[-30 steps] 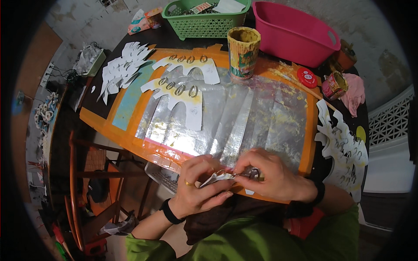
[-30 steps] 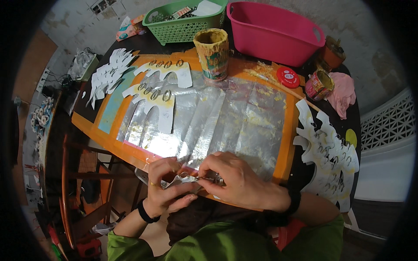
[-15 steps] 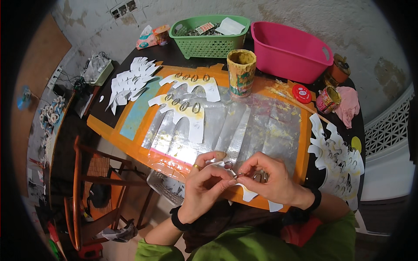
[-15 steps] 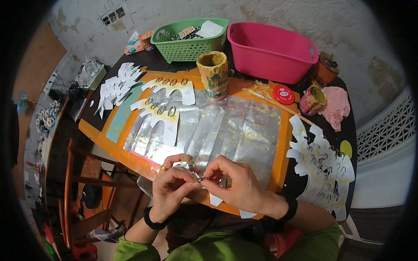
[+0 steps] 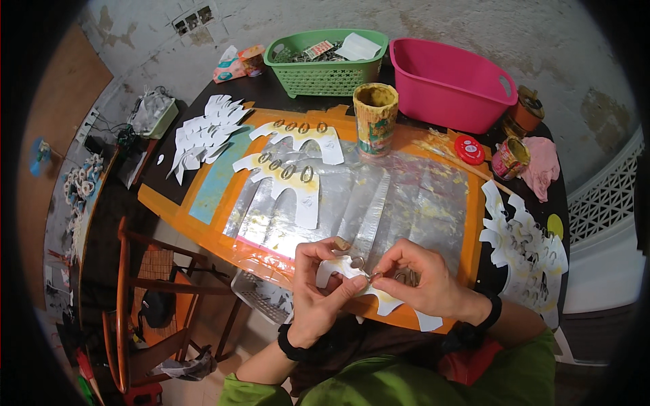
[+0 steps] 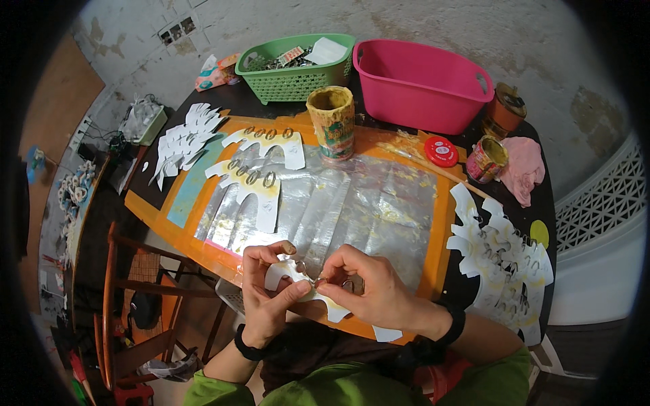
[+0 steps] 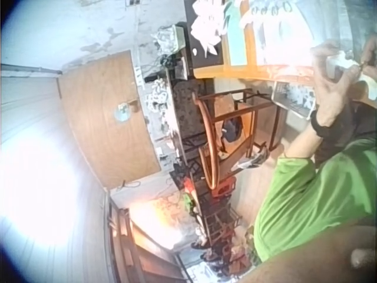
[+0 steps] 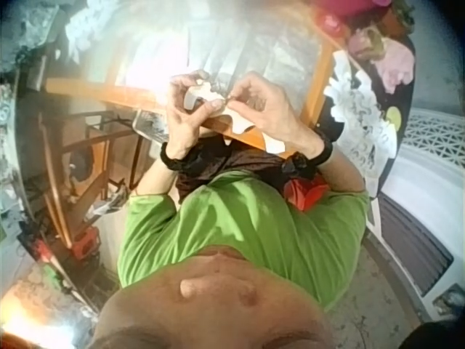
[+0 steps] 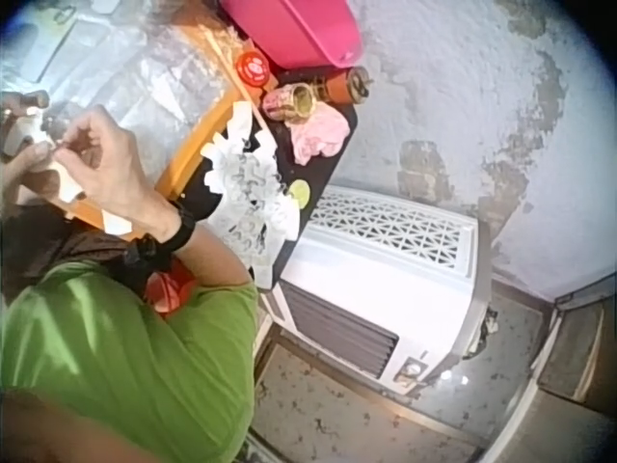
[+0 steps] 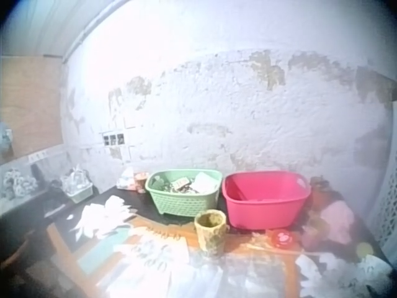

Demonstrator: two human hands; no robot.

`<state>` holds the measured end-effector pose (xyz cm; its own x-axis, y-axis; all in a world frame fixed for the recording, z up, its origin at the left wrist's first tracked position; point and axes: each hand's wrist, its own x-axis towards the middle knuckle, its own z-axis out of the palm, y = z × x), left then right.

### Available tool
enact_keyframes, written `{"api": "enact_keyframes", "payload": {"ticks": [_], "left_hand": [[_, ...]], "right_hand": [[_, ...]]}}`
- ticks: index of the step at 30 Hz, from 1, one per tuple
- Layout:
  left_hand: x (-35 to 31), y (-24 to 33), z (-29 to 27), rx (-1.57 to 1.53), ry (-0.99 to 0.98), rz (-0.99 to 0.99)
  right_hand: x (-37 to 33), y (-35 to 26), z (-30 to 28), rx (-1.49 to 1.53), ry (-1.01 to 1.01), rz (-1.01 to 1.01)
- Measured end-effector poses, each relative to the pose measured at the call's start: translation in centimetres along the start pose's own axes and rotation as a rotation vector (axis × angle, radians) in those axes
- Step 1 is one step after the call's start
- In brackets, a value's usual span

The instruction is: Assembling shoe upper components by applying glue and attaching eyelet pieces.

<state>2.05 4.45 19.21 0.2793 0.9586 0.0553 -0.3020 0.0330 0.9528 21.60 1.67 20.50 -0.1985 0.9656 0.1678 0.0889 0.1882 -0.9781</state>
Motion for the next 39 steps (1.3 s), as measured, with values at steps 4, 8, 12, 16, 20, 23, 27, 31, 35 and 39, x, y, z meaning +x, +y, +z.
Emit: {"api": "enact_keyframes", "payload": {"ticks": [4,8,12,16,20,23,27,31,35,39], "left_hand": [[0.1,0.5,0.1,-0.011,-0.004,-0.045],[0.1,0.3,0.0,0.04,-0.004,-0.032],[0.1,0.7,-0.2,0.12,-0.081,-0.118],[0.6,0.7,-0.6,-0.183,-0.152,-0.318],[0.5,1.0,-0.2,-0.173,-0.145,-0.304],[0.1,1.0,-0.3,-0.091,-0.149,-0.224],[0.2,0.3,-0.4,0.09,-0.241,-0.035],[0.1,0.4,-0.4,0.14,-0.294,-0.082],[-0.3,0.7,0.8,-0.025,-0.19,-0.092],[-0.1,0.7,1.7,0.0,-0.169,-0.112]], "right_hand": [[0.3,0.2,-0.6,0.038,-0.06,0.037],[1.0,-0.2,-1.1,-0.084,-0.11,-0.04],[0.8,-0.2,-1.3,-0.094,-0.197,0.075],[0.7,-0.3,-1.2,-0.014,-0.153,0.079],[0.5,-0.2,-1.4,0.015,-0.152,0.068],[0.5,-0.4,-1.3,0.038,-0.157,0.107],[0.6,-0.9,-0.7,0.231,-0.162,0.259],[0.4,-0.3,-0.9,0.237,-0.16,0.235],[0.4,-0.9,-1.3,0.093,-0.131,0.206],[0.0,-1.1,-1.4,0.047,-0.116,0.158]]}}
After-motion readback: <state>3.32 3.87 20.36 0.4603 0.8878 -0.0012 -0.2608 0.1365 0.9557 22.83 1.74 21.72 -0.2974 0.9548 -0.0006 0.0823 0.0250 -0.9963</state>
